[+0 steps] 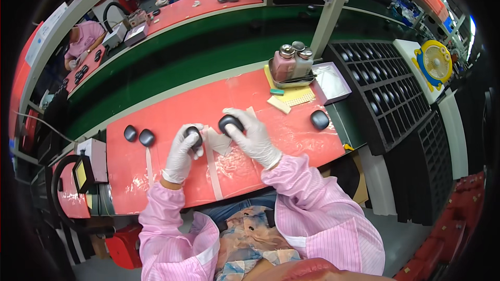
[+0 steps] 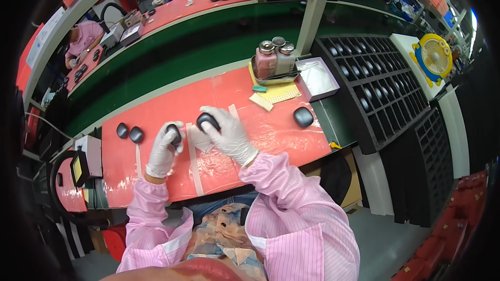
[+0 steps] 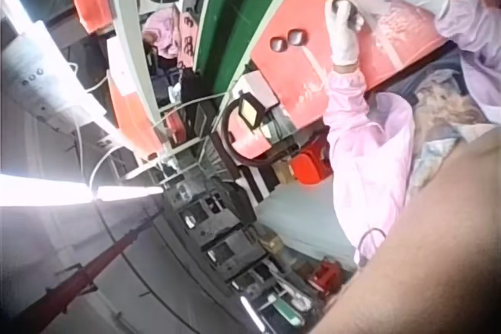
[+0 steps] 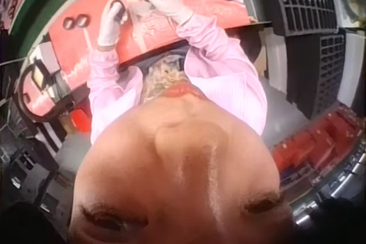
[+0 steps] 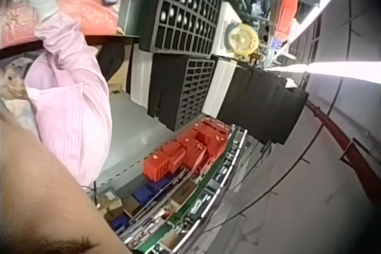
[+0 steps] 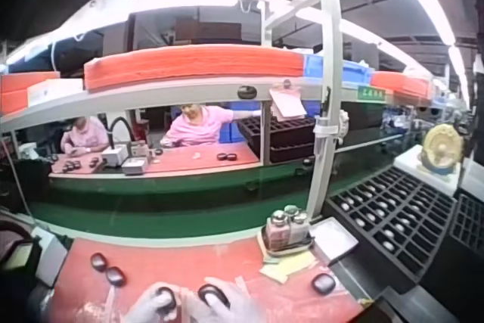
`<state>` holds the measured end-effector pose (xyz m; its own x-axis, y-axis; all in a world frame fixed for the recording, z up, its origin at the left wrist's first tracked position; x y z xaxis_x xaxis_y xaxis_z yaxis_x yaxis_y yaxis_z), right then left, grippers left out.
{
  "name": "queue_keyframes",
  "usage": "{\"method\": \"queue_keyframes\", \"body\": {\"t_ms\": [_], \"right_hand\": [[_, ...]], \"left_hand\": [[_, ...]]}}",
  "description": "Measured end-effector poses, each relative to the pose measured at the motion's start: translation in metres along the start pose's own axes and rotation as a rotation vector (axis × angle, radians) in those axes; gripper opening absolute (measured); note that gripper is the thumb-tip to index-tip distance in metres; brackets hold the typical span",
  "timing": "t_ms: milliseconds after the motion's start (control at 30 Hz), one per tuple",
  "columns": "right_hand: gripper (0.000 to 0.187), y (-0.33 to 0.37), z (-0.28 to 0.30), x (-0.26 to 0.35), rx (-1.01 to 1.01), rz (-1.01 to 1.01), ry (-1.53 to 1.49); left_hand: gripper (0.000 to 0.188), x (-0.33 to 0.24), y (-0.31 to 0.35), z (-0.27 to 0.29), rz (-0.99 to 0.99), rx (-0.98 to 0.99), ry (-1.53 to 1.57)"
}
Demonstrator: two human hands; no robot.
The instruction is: Cleaning and inspecting wireless earbud charging cases at a production station.
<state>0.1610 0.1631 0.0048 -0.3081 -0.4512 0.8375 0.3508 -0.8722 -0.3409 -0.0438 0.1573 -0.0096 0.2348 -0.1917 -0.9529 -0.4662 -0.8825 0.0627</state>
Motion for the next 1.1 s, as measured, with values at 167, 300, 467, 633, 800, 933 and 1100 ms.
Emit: {"method": "queue_keyframes", "body": {"t_ms": [167, 300, 467, 633, 800, 933, 1100], "right_hand": [[0.034, 0.031, 0.052, -0.012, -0.024, -0.055, 0.273], [0.046, 0.055, 0.062, -0.034, -0.015, -0.192, 0.467], [0.043, 0.072, 0.073, -0.037, -0.050, -0.136, 0.434], [0.038, 0.100, 0.154, -0.044, -0.383, -0.337, 0.462], [0.037, 0.103, 0.160, -0.064, -0.140, -0.480, 0.375], [0.033, 0.098, 0.141, -0.040, -0.038, -0.439, 0.632], [0.033, 0.116, 0.172, -0.035, -0.185, -0.366, 0.602]], "left_hand": [[0.026, 0.032, 0.000, 0.010, -0.099, -0.067, 0.105], [0.027, 0.031, -0.007, 0.009, -0.060, -0.054, 0.023], [0.028, 0.030, -0.007, 0.008, -0.060, -0.034, 0.066], [0.028, 0.036, -0.009, 0.009, -0.055, -0.042, 0.093], [0.029, 0.034, -0.004, 0.011, -0.048, 0.003, 0.073], [0.030, 0.038, -0.005, 0.015, -0.050, 0.006, 0.096], [0.032, 0.038, -0.006, 0.016, -0.054, -0.010, 0.106]]}}
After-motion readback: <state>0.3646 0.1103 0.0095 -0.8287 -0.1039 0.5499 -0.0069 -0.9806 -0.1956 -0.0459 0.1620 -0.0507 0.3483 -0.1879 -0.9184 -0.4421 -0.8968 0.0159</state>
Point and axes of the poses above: each hand's wrist, its own y-axis away from the middle knuckle, its own z-axis out of the back of the hand, x = y × z, the point moved 4 cm from there along -y, towards the middle knuckle, and after that the axes turned 15 degrees about x, right-handed, at the moved point
